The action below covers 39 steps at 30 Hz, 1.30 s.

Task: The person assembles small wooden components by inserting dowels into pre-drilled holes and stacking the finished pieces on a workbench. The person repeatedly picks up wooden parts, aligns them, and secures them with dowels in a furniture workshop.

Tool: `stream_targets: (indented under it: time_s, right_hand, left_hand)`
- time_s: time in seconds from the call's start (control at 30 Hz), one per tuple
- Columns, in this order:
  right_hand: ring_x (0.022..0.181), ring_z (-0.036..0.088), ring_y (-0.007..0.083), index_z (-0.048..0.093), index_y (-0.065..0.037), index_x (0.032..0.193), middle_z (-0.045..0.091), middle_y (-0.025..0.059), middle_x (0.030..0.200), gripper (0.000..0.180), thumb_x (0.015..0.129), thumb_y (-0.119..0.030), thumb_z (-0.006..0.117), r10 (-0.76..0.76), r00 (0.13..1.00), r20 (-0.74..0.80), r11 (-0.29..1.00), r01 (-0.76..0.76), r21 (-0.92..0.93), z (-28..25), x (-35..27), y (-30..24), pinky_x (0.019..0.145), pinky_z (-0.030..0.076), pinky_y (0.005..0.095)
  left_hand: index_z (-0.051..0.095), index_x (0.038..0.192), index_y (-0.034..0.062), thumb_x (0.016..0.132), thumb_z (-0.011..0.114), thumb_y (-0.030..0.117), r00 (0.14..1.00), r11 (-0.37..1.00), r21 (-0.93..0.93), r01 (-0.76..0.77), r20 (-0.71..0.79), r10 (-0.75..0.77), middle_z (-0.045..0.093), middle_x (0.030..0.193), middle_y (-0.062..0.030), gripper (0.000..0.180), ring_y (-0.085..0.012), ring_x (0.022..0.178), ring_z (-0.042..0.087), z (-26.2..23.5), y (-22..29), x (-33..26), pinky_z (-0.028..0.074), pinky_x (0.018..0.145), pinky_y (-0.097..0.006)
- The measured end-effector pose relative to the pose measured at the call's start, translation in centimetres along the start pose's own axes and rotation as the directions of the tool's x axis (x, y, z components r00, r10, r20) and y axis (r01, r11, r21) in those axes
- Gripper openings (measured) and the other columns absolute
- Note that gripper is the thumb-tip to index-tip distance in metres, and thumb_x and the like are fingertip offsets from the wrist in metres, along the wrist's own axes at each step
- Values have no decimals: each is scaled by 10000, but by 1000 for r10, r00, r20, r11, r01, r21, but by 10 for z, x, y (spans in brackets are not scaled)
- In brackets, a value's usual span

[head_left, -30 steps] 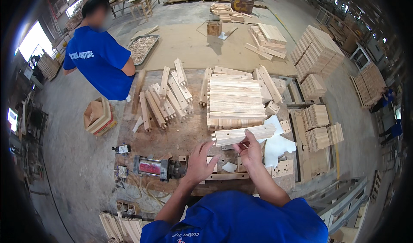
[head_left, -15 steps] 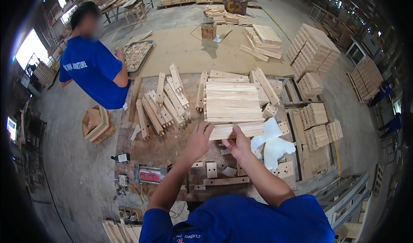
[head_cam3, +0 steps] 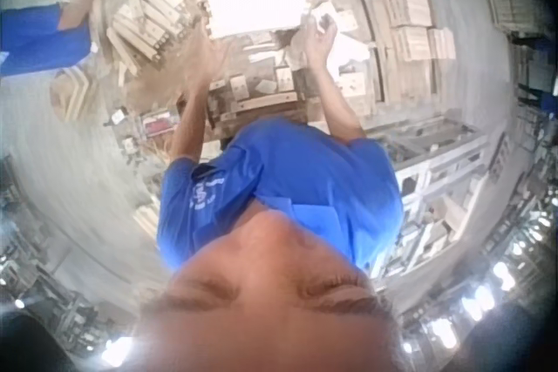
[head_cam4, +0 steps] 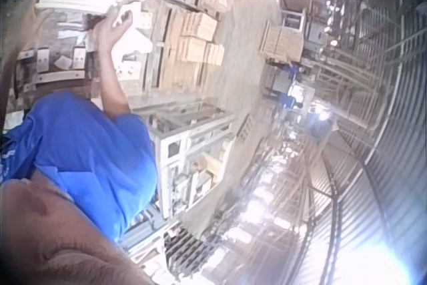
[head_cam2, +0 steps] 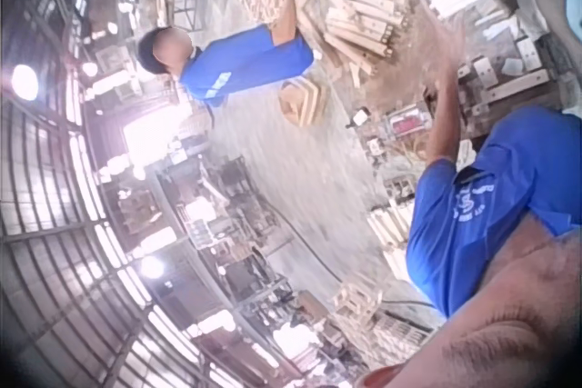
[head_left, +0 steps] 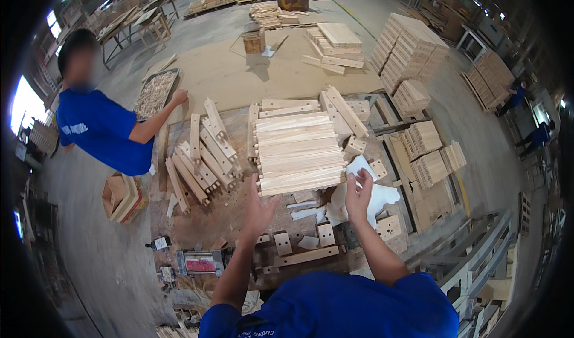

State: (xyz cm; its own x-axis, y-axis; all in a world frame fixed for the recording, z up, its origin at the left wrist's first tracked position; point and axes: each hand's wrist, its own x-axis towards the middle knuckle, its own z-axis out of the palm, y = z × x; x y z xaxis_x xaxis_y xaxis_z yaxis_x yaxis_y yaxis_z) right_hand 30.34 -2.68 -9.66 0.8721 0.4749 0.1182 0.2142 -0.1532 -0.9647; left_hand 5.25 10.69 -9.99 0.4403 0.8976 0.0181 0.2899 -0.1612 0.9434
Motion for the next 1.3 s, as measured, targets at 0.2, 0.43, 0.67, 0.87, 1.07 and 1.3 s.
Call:
stream_targets:
  time_s: [0.2,0.43,0.67,0.87,1.07,1.3]
  right_hand:
    - [1562,323,284,294,37,1639,362,199,1677,660,1145,-375,441,33,956,292,981,-88,175,20,49,8,1264,258,365]
    - [1558,319,247,277,14,1660,366,170,1681,665,1162,-418,371,70,896,439,944,-202,262,22,52,-10,1271,230,342]
    - [1561,318,256,230,42,1662,339,192,1694,692,1158,-397,407,26,885,465,975,-124,182,20,55,0,1268,233,337]
    - [1536,353,244,232,14,1672,380,182,1669,678,1150,-362,444,55,876,480,958,-182,223,24,61,-2,1254,256,334]
    - [1471,447,248,228,8,1674,449,212,1619,723,1103,-305,541,132,856,499,990,-136,-28,25,74,0,1205,349,341]
    - [1314,625,370,303,83,1616,588,306,1465,876,985,-392,680,237,885,402,964,-162,-212,40,91,-40,1106,465,404]
  left_hand:
    - [112,1665,-44,1060,649,285,993,962,-268,-49,-112,19,283,1702,-232,873,-315,1557,316,23,0,10,264,1268,-411]
    - [178,1656,-57,1118,511,276,971,930,-347,-124,-234,42,304,1696,-214,715,-276,1555,307,24,-2,45,239,1269,-377]
    - [201,1649,-70,1115,468,229,995,927,-372,-44,-100,8,324,1686,-210,667,-274,1550,317,17,-3,52,239,1267,-363]
    - [221,1643,-81,1114,431,189,1000,929,-370,-2,-19,-6,341,1678,-207,630,-271,1546,326,11,-3,52,239,1264,-352]
    - [250,1631,-96,1109,433,162,998,954,-298,14,-48,-29,359,1666,-232,611,-291,1546,336,11,-3,59,247,1267,-358]
    - [395,1584,-49,1092,464,113,988,908,-419,16,-134,-79,553,1504,-129,522,-183,1363,505,18,-7,57,369,1162,-306]
